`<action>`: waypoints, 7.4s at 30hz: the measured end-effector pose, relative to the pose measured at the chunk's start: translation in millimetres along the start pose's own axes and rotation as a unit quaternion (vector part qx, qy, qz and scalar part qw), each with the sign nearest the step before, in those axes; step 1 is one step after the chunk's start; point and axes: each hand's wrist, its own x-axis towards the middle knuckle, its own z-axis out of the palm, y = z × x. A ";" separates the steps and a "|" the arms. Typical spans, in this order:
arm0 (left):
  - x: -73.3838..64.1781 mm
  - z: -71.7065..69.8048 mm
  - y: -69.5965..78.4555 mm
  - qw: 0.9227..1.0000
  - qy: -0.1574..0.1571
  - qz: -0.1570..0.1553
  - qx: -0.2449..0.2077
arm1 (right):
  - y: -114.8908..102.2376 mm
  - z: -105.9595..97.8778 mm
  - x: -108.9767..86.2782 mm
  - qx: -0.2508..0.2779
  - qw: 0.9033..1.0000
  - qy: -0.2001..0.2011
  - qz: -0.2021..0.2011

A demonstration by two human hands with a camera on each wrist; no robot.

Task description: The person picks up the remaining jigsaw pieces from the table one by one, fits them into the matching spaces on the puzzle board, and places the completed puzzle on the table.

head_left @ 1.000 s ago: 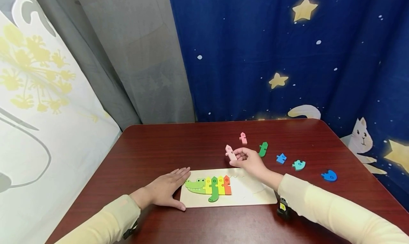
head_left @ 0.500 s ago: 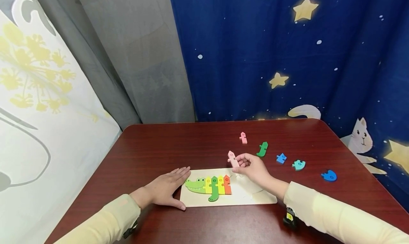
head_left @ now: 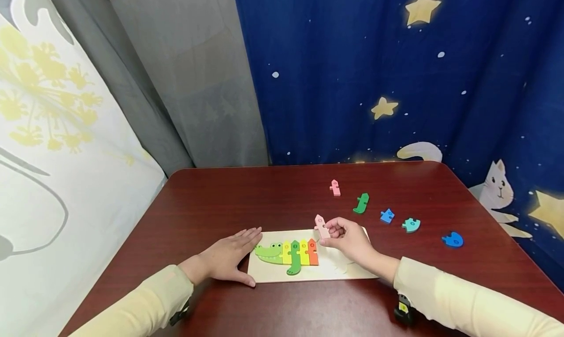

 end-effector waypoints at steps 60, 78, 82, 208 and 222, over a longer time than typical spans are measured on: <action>0.3 -0.1 0.0 1.000 -0.002 -0.002 0.003 | 13.3 13.5 -29.6 -0.061 0.995 -0.030 -0.069; -0.4 0.4 0.5 1.000 -0.001 -0.005 0.002 | 16.8 15.3 -30.0 -0.087 0.993 -0.033 -0.067; -0.4 -0.4 1.1 1.000 -0.003 -0.005 0.000 | 16.2 15.5 -30.1 -0.087 0.993 -0.037 -0.065; -1.2 4.0 1.0 0.999 0.038 0.018 0.000 | 1.6 -15.9 76.5 -0.092 0.994 0.053 -0.042; -1.4 3.6 1.6 1.000 0.011 0.002 -0.009 | 9.8 -17.6 106.7 -0.095 0.992 0.078 0.008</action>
